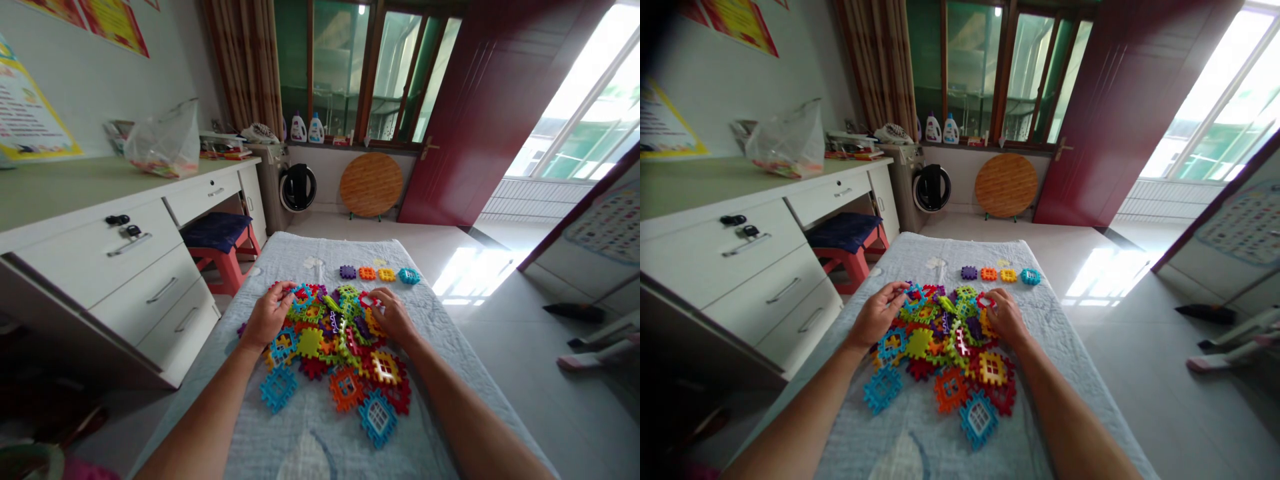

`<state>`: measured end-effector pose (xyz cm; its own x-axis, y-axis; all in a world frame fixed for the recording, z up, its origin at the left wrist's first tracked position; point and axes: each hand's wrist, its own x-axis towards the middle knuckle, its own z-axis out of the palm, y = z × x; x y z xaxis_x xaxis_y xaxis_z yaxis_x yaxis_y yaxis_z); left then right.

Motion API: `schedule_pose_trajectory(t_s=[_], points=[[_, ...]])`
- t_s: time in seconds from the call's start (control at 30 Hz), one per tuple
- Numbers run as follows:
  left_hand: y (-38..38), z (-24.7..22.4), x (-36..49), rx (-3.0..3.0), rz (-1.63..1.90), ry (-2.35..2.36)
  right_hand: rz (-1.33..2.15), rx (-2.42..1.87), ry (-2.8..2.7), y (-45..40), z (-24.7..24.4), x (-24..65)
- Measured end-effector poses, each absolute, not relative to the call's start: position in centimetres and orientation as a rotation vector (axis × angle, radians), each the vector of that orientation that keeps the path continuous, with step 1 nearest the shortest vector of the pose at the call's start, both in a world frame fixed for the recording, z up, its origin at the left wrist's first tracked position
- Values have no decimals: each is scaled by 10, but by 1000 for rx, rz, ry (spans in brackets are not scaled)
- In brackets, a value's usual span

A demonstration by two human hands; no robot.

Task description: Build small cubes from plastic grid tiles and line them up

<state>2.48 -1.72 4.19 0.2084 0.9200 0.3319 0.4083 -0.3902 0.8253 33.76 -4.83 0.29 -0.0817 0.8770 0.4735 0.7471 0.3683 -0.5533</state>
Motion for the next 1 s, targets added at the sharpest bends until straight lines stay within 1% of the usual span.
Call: schedule_pose_trajectory(t_s=[0.13, 0.23, 0.33, 0.43, 0.6, 0.77, 0.87, 1.0], points=[[-23, 46, 30, 1801, 1055, 1045, 183, -1405, -1851, -50, 8, 338], [-31, 51, 37, 1790, 961, 933, 112, -1336, -1883, -57, 28, 330], [-40, 54, 46, 1763, 930, 898, 111, -1197, -2012, -69, 51, 307], [-48, 56, 57, 1664, 924, 844, 128, -1094, -2166, -79, 63, 278], [-51, 59, 62, 1576, 892, 771, 121, -1109, -2199, -80, 54, 256], [-34, 63, 31, 1911, 864, 1027, 150, -1257, -2064, -73, 43, 276], [-24, 69, 5, 2130, 644, 1171, 152, -1397, -2047, -69, 36, 291], [-22, 71, -12, 2157, 312, 1191, 228, -1470, -2095, -67, 31, 298]])
